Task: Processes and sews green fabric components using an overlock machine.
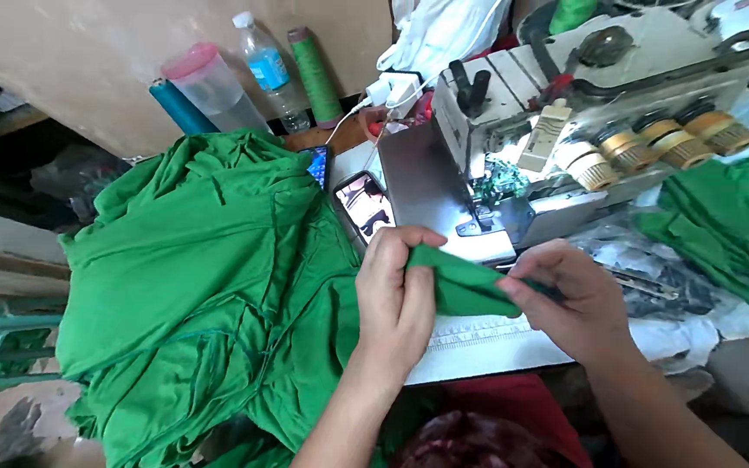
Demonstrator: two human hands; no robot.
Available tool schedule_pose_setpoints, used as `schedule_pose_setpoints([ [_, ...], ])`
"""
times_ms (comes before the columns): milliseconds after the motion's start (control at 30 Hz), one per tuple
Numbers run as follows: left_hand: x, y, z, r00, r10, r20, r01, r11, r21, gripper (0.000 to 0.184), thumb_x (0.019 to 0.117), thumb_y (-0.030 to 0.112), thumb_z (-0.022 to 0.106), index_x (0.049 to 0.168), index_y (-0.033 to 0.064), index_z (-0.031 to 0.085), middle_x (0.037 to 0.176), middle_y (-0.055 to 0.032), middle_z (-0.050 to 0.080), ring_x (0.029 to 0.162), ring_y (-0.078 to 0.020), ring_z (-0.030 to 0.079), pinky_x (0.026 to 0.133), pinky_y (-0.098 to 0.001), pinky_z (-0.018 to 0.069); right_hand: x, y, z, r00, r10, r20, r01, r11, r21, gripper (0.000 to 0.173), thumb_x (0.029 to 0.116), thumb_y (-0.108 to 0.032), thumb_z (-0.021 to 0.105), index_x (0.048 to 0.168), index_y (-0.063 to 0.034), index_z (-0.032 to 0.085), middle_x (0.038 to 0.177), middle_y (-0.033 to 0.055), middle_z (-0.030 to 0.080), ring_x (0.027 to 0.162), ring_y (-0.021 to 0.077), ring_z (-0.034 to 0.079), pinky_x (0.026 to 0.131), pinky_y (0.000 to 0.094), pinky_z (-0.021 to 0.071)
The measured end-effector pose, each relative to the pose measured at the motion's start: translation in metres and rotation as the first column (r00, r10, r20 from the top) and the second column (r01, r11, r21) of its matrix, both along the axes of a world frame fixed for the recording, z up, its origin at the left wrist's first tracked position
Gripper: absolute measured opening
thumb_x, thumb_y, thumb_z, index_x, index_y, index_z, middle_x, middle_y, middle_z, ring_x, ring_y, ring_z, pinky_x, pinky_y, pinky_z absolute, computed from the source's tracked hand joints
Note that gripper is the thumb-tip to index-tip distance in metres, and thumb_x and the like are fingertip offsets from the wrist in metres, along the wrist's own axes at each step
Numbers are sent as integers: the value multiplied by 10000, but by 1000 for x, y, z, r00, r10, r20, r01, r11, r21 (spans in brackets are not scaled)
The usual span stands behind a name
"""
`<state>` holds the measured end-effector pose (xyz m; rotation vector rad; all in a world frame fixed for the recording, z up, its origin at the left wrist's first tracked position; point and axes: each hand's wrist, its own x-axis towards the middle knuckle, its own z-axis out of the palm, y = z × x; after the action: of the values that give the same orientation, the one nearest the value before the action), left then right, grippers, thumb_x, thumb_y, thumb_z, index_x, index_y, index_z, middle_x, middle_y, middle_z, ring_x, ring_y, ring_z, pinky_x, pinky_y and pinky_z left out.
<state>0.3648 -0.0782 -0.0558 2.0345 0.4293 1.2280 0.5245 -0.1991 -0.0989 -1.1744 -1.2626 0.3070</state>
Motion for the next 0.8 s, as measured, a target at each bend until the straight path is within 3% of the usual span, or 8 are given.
schedule_pose_setpoints([
  [133, 27, 22, -3, 948, 57, -312, -22, 993, 115, 104, 963, 117, 631, 1004, 72, 715, 915, -14, 667, 839, -67, 637, 731, -234, 543, 3, -1, -15, 976, -15, -218, 2, 998, -60, 145, 981, -111, 644, 1120, -149, 633, 858, -131, 707, 640, -79, 615, 523, 88, 502],
  [233, 45, 31, 4, 803, 124, -583, -43, 988, 151, 84, 949, 161, 673, 977, 89, 704, 880, -56, 692, 779, -199, 679, 665, -426, 557, 5, -3, -20, 969, -48, -244, 14, 990, -140, 192, 984, -89, 620, 1156, -50, 696, 928, -69, 731, 632, -64, 615, 506, 100, 498],
  [300, 59, 35, 14, 710, 143, -689, -51, 987, 152, 149, 979, 189, 647, 1027, 63, 709, 937, -113, 713, 851, -288, 701, 714, -526, 556, 6, 0, -13, 959, -115, -258, 58, 974, -218, 216, 985, -119, 623, 1169, -36, 702, 956, -46, 739, 618, -47, 620, 492, 116, 502],
  [367, 73, 39, 21, 649, 161, -744, -76, 986, 147, 227, 1011, 194, 589, 1121, 27, 696, 1021, -174, 711, 948, -358, 696, 784, -590, 544, 7, 6, -6, 939, -186, -289, 101, 953, -285, 221, 975, -133, 633, 1167, -36, 688, 876, -51, 725, 582, -35, 617, 471, 122, 494],
  [533, 77, 42, 12, 692, 226, -685, -89, 969, 230, 250, 1008, 167, 548, 1161, -1, 652, 1079, -198, 684, 988, -370, 683, 777, -578, 541, 7, 8, -5, 905, -200, -376, 83, 949, -306, 234, 963, -128, 658, 1181, -45, 670, 863, -26, 730, 575, 1, 637, 466, 135, 508],
  [667, 40, 39, 6, 793, -80, -603, 177, 979, 104, 367, 794, 52, 575, 1157, 79, 624, 1241, -101, 624, 1191, -293, 589, 927, -569, 501, 8, 3, -7, 907, -136, -399, 19, 959, -284, 307, 946, -120, 684, 1232, -21, 630, 882, -34, 719, 614, -24, 630, 506, 133, 515],
  [700, 30, 36, 0, 811, -108, -575, 227, 964, 141, 358, 809, 80, 562, 1159, 111, 634, 1336, -75, 616, 1273, -272, 566, 991, -571, 474, 9, 2, -8, 912, -122, -391, 6, 959, -284, 323, 946, -118, 684, 1247, -14, 626, 877, -34, 707, 612, -30, 613, 513, 133, 508],
  [800, 7, 21, -24, 891, -53, -450, 215, 924, 315, 229, 964, 222, 536, 1139, 164, 671, 1406, -84, 614, 1401, -276, 483, 1123, -546, 363, 13, -3, -11, 947, -63, -314, -33, 956, -292, 373, 971, -139, 659, 1318, -13, 602, 927, 7, 694, 647, -10, 610, 553, 157, 523],
])
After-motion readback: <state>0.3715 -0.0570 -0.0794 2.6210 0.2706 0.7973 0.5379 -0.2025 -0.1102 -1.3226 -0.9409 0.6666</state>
